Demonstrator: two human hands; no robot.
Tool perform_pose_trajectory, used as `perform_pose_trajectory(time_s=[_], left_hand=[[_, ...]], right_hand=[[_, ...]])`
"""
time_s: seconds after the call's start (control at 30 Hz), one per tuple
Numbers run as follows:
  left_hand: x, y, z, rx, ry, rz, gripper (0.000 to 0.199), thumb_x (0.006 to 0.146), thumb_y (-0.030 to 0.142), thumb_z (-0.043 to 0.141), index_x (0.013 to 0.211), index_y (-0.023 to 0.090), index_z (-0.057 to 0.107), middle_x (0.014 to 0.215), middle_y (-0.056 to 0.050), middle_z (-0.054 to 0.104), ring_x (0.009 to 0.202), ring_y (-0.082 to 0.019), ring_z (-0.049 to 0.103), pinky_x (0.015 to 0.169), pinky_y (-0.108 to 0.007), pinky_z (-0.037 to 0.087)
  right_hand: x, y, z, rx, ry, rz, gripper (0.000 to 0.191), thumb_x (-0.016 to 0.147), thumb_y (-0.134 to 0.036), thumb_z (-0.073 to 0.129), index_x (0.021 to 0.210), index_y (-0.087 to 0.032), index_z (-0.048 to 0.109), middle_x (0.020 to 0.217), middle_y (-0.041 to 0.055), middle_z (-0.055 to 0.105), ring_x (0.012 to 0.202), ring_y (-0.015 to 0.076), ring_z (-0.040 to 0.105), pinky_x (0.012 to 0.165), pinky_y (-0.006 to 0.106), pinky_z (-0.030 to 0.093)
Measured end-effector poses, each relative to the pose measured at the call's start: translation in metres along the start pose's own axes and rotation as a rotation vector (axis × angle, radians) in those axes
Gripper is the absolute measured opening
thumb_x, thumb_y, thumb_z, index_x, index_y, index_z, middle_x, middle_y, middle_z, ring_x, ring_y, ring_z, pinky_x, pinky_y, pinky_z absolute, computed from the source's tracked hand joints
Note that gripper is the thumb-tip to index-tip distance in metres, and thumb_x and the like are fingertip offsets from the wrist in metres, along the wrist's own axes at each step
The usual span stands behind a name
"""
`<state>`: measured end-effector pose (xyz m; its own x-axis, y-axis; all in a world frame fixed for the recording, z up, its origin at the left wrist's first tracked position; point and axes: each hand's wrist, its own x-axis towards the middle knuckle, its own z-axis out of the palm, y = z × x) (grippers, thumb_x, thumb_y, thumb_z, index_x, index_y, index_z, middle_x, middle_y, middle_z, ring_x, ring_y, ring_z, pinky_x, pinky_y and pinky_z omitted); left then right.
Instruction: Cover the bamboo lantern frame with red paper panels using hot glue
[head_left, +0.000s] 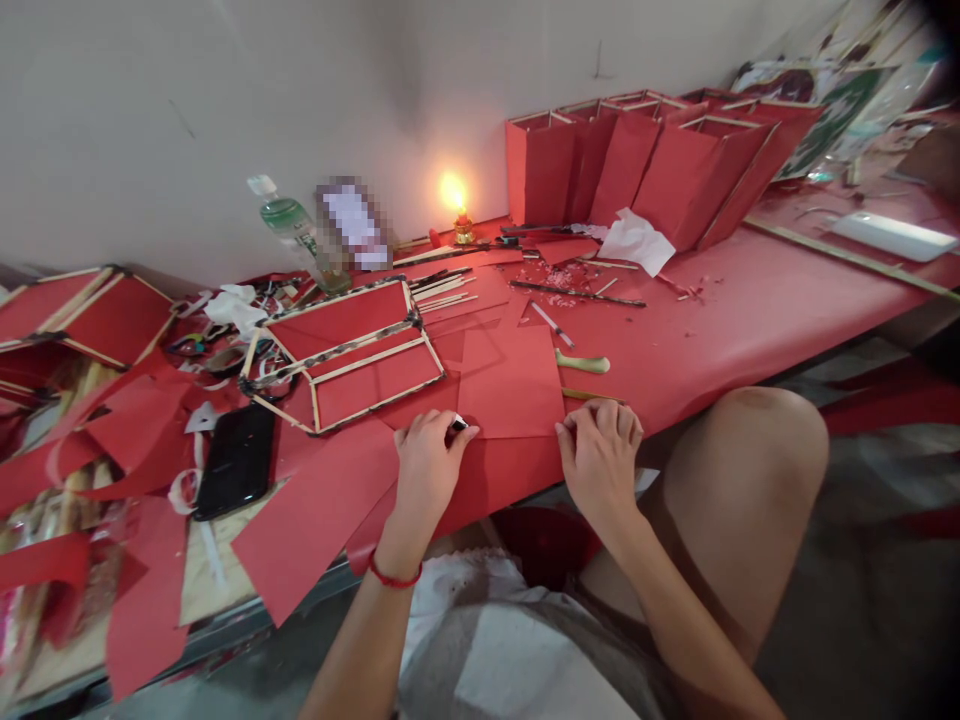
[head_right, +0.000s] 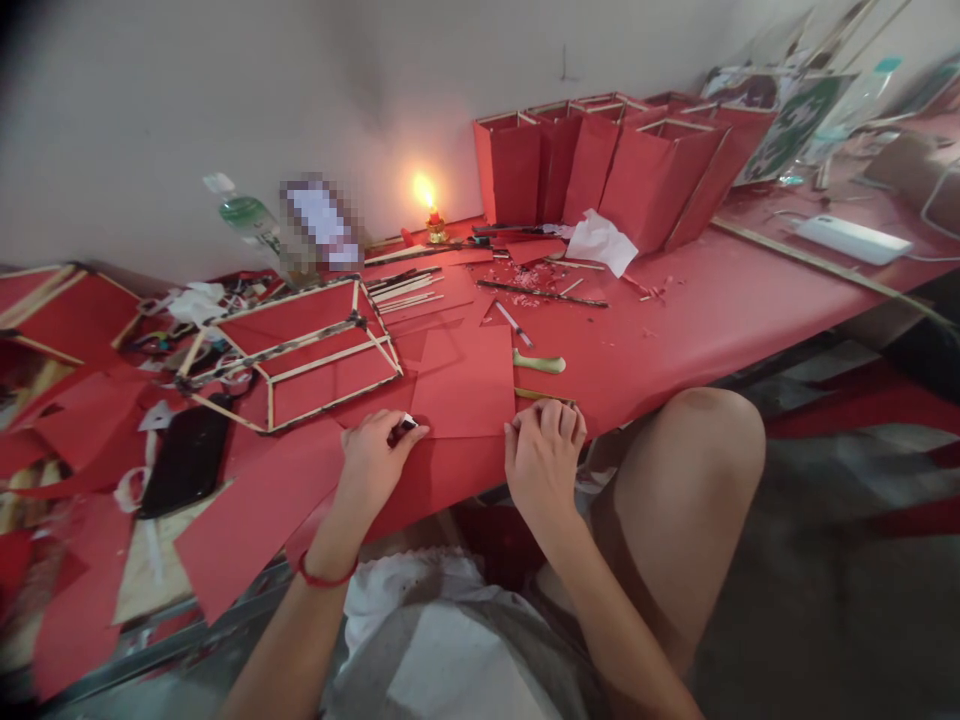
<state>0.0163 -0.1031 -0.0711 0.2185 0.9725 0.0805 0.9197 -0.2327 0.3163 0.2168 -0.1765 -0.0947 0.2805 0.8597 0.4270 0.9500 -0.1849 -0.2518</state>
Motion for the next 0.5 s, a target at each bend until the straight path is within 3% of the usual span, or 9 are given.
perform_pose_trajectory(time_s=[0.13,0.33,0.5], left_hand=[[0.001,0.0,-0.001,-0.004,-0.002,-0.001,0.016,0.093,0.034,0.063,0.082,0.021,0.065,0.087,-0.004,0.069,0.089,-0.024,0.062,0.077,-0.035,0.034],[-0.002,0.001,-0.001,0.048,-0.001,0.0,0.016,0.094,0.035,0.062,0.085,0.021,0.063,0.088,-0.004,0.068,0.093,-0.025,0.063,0.079,-0.035,0.036],[-0.003,0.01,-0.01,0.205,0.035,0.136,0.011,0.096,0.029,0.057,0.096,0.021,0.064,0.094,-0.007,0.068,0.096,-0.027,0.061,0.082,-0.039,0.038]], right_hand=[[-0.002,-0.004,-0.001,-0.05,0.034,-0.022,0.018,0.094,-0.03,0.052,0.087,-0.018,0.064,0.105,0.0126,0.056,0.102,0.0284,0.043,0.112,0.052,0.025],[-0.002,0.0,0.007,0.081,0.079,0.033,0.016,0.09,-0.03,0.057,0.078,-0.021,0.063,0.095,0.0077,0.058,0.097,0.0256,0.046,0.11,0.049,0.027],[-0.002,0.002,0.011,0.134,0.117,0.063,0.014,0.09,-0.031,0.057,0.08,-0.022,0.063,0.095,0.0065,0.058,0.096,0.0246,0.047,0.109,0.046,0.029]])
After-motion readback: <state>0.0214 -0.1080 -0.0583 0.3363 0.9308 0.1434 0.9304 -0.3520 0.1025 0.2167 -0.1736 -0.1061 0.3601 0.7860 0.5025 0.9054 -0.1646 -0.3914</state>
